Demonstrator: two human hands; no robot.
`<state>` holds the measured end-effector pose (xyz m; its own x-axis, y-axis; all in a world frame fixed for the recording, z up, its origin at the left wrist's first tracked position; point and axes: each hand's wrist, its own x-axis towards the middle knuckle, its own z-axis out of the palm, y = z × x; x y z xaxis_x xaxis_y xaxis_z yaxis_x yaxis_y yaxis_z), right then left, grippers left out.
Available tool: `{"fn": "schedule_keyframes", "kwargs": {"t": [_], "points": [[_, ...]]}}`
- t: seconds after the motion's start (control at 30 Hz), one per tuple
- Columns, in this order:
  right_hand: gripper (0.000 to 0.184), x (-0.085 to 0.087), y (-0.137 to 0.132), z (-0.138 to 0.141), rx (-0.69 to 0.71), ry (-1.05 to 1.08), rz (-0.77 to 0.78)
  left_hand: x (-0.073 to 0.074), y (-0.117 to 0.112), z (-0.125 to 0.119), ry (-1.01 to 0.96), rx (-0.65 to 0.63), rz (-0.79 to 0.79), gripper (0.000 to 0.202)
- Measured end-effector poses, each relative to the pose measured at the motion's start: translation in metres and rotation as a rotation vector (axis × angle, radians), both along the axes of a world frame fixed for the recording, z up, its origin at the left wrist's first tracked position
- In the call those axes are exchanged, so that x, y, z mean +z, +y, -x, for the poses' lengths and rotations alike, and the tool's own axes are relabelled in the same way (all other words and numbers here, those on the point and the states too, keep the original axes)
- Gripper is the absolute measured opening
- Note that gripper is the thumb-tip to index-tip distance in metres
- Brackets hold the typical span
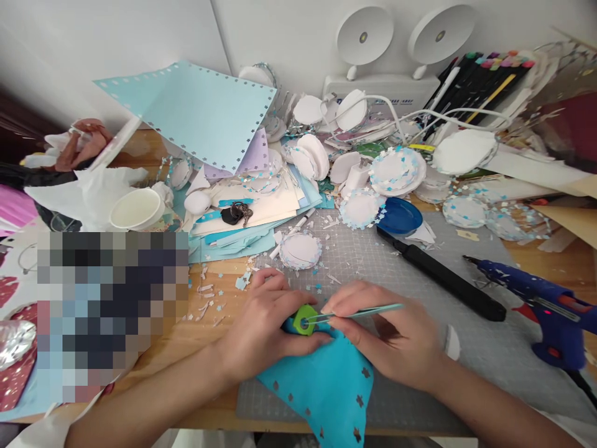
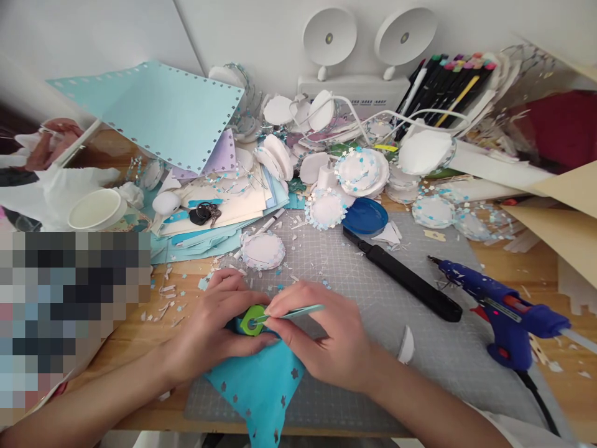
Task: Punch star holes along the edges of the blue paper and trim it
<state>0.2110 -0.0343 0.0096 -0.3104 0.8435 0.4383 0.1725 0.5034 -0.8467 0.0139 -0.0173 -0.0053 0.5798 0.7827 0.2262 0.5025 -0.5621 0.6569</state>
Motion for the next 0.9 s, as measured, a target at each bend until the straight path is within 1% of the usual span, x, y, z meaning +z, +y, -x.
{"fn": "schedule_keyframes", "kwargs": {"t": [0.07, 0.13, 0.2, 0.3, 0.37, 0.43, 0.5, 0.53, 0.6, 0.63, 0.7, 0.73, 0.77, 0.8, 0.83, 0.87, 0.9], "points": [[0.016, 0.001, 0.0, 0.001, 0.001, -0.003, 0.009, 0.0, 0.0, 0.0, 0.006, -0.002, -0.004, 0.03], [0.017, 0.0, -0.001, 0.002, 0.001, 0.015, 0.05, 0.001, 0.0, -0.001, 0.017, -0.014, 0.003, 0.03], [0.015, -0.002, -0.003, 0.003, -0.011, 0.058, 0.135, 0.001, 0.0, -0.001, 0.023, -0.026, 0.014, 0.031], [0.009, -0.004, -0.004, 0.005, -0.037, 0.152, 0.283, 0.001, 0.001, -0.001, 0.016, -0.025, 0.025, 0.032], [0.004, -0.003, -0.004, 0.005, -0.055, 0.202, 0.34, 0.001, 0.001, 0.0, 0.005, -0.019, 0.034, 0.033], [0.003, -0.002, 0.0, 0.001, -0.106, 0.215, 0.359, 0.002, 0.001, 0.0, -0.013, -0.003, 0.05, 0.033], [0.005, -0.001, 0.008, -0.006, -0.205, 0.163, 0.365, 0.006, -0.001, 0.001, -0.047, 0.016, 0.095, 0.034], [0.008, -0.002, 0.012, -0.01, -0.271, 0.106, 0.371, 0.007, -0.001, 0.001, -0.079, 0.022, 0.146, 0.034], [0.012, -0.005, 0.021, -0.019, -0.411, -0.057, 0.363, 0.01, -0.002, 0.002, -0.189, 0.024, 0.327, 0.035], [0.014, -0.007, 0.025, -0.022, -0.463, -0.156, 0.328, 0.011, -0.001, 0.003, -0.271, 0.027, 0.452, 0.036], [0.013, -0.013, 0.03, -0.027, -0.533, -0.346, 0.188, 0.009, 0.005, 0.004, -0.445, -0.014, 0.757, 0.041], [0.013, -0.015, 0.031, -0.027, -0.554, -0.418, 0.099, 0.007, 0.01, 0.004, -0.521, -0.046, 0.911, 0.045], [0.016, -0.017, 0.031, -0.027, -0.571, -0.464, 0.014, 0.004, 0.015, 0.004, -0.56, -0.123, 1.072, 0.048], [0.022, -0.017, 0.03, -0.025, -0.586, -0.484, -0.059, 0.001, 0.02, 0.004, -0.6, -0.138, 1.18, 0.05], [0.029, -0.016, 0.027, -0.023, -0.588, -0.483, -0.111, -0.002, 0.023, 0.003, -0.59, -0.189, 1.272, 0.05], [0.035, -0.015, 0.024, -0.02, -0.56, -0.468, -0.137, -0.005, 0.025, 0.003, -0.543, -0.286, 1.351, 0.053], [0.04, -0.012, 0.02, -0.016, -0.502, -0.444, -0.139, -0.007, 0.025, 0.002, -0.533, -0.29, 1.328, 0.057]]}}
